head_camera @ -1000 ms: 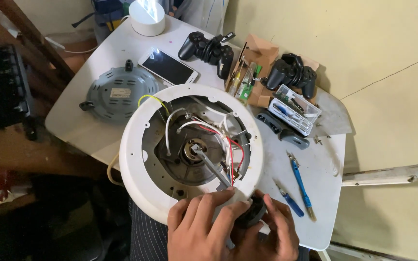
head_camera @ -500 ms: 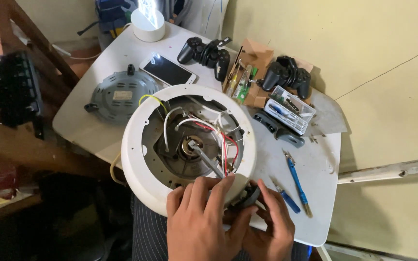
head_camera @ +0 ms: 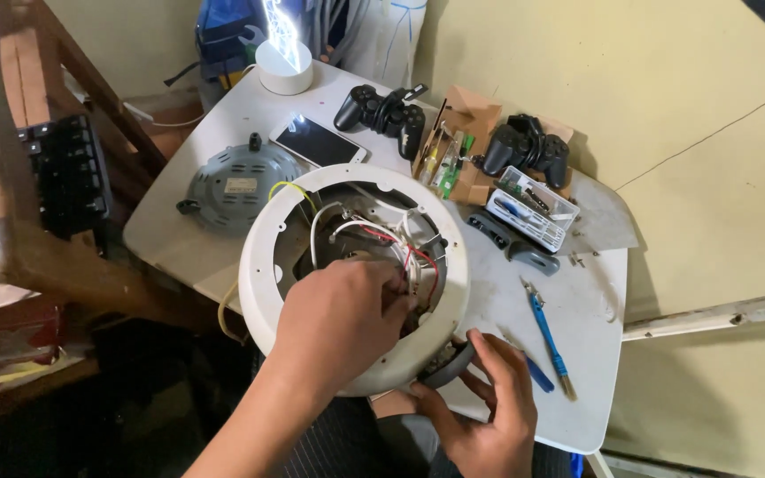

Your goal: Repairing the internal latch or switch mechanism of a rice cooker by manipulating wires and seating a plastic component.

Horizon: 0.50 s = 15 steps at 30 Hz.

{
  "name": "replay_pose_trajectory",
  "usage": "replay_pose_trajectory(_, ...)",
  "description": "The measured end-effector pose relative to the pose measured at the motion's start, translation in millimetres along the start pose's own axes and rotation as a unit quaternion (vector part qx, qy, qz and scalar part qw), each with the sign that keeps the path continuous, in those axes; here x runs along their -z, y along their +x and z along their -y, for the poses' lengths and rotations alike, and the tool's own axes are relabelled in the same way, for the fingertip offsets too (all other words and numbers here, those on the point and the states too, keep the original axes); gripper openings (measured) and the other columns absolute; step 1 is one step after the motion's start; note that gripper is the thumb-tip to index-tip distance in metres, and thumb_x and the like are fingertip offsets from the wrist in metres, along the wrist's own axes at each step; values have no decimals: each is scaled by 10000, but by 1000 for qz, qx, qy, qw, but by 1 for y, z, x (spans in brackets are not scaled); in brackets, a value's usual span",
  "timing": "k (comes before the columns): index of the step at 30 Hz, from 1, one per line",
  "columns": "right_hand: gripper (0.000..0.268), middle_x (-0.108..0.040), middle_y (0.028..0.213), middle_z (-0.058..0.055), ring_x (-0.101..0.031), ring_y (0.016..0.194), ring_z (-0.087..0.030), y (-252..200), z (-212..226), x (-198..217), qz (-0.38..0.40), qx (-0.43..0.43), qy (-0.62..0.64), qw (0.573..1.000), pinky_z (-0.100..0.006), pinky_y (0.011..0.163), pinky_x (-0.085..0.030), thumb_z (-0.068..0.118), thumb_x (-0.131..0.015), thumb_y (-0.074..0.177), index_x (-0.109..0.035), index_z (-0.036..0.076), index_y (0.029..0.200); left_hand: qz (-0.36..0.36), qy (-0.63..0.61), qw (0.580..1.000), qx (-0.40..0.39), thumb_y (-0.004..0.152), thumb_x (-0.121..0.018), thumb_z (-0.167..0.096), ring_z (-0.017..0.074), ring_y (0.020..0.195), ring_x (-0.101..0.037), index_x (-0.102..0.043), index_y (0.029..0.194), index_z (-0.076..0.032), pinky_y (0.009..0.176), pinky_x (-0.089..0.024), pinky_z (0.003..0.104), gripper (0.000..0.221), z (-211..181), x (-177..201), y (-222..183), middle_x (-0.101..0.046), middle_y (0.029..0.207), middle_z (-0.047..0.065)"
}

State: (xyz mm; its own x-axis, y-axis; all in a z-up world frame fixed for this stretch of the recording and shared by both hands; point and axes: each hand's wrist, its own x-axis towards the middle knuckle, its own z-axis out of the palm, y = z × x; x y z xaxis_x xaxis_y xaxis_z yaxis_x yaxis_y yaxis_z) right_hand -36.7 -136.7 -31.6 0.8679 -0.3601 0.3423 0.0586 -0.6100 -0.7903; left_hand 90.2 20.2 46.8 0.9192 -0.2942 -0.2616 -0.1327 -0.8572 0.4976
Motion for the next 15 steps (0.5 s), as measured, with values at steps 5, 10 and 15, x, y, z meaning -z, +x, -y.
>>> replay_pose_trajectory(5,819,-648,1257,-140,-687,1190,-281,2,-6,-2,8,52,3,999,-355,759,-716,225,-931,664,-577,91,1390,2,-95,995,36,906,-631,-375,310,806,-672,-694,888,-229,633,-490,476,160,-6,14,-3,-744,883,-6)
replay_pose_trajectory(10,851,-683,1177,-144,-721,1113,-248,1,-7,-6,-18,57,7,998,-334,750,-710,210,-958,626,-578,58,1371,45,-120,986,106,928,-566,-612,249,822,-692,-736,911,-282,625,-482,422,372,-18,28,-10,-745,796,-24)
replay_pose_trajectory(15,804,-707,1219,-188,-751,1107,-267,-3,-34,-10,-38,138,21,989,-327,827,-734,240,-947,671,-579,-43,1327,-94,-124,986,59,871,-733,-614,215,674,-652,-611,839,-219,550,-442,398,415,-11,3,-8,-672,732,-46)
